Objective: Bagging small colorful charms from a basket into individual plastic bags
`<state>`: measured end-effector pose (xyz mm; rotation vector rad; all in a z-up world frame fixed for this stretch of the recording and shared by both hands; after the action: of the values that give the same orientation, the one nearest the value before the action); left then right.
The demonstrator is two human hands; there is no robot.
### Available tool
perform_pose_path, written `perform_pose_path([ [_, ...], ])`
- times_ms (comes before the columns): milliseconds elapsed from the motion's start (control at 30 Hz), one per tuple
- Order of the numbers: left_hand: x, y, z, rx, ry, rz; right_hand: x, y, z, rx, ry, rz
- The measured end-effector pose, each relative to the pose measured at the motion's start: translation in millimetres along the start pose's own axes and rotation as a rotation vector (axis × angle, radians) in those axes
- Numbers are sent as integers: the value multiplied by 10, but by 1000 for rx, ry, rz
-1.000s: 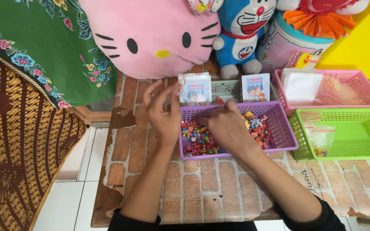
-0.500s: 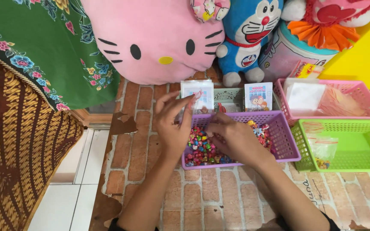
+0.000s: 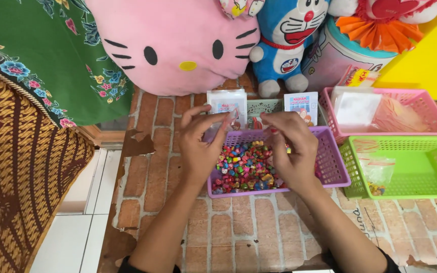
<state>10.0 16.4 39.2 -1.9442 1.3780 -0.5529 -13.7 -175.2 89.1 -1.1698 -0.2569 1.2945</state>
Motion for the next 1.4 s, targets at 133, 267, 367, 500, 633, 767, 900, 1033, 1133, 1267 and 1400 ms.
perform_pose_path([
  [133, -10, 6, 14, -3, -5, 14, 105, 59, -121, 55, -124, 74],
  [267, 15, 16, 74, 0, 5, 30, 92, 46, -180, 83, -148, 96],
  [367, 16, -3, 46, 18, -9, 40, 79, 49, -186, 127, -223, 85],
  [500, 10, -1, 14, 43, -19, 38, 143, 163, -330, 198, -360, 32],
  [633, 17, -1, 16, 54, -9, 41, 132, 139, -272, 194, -343, 30],
  [767, 56, -3, 54, 37, 56, 127, 138, 86, -112, 188, -241, 46],
  [900, 97, -41, -110, 11, 170, 256, 82, -9, 55, 143, -141, 39],
  [1033, 155, -24, -57, -32, 271, 281, 85, -36, 38, 98, -73, 40],
  [1133, 131, 20, -87, -94, 355, 296, 59, -48, 91, 84, -86, 25],
  [1267, 127, 5, -103, -126, 463, 348, 31, -49, 53, 11, -57, 33],
  [1400, 112, -20, -102, -67, 392, 374, 73, -25, 11, -21, -61, 67],
])
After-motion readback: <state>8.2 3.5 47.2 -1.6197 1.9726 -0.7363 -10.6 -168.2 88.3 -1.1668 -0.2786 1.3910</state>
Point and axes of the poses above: each hand's wrist, its own y-axis away from the middle knuckle, its own x-axis out of the palm, z = x × y, the point moved 3 cm from there along -y, towards the middle knuckle, and after that the axes turned 8 degrees about y, right-handed, at the moved point
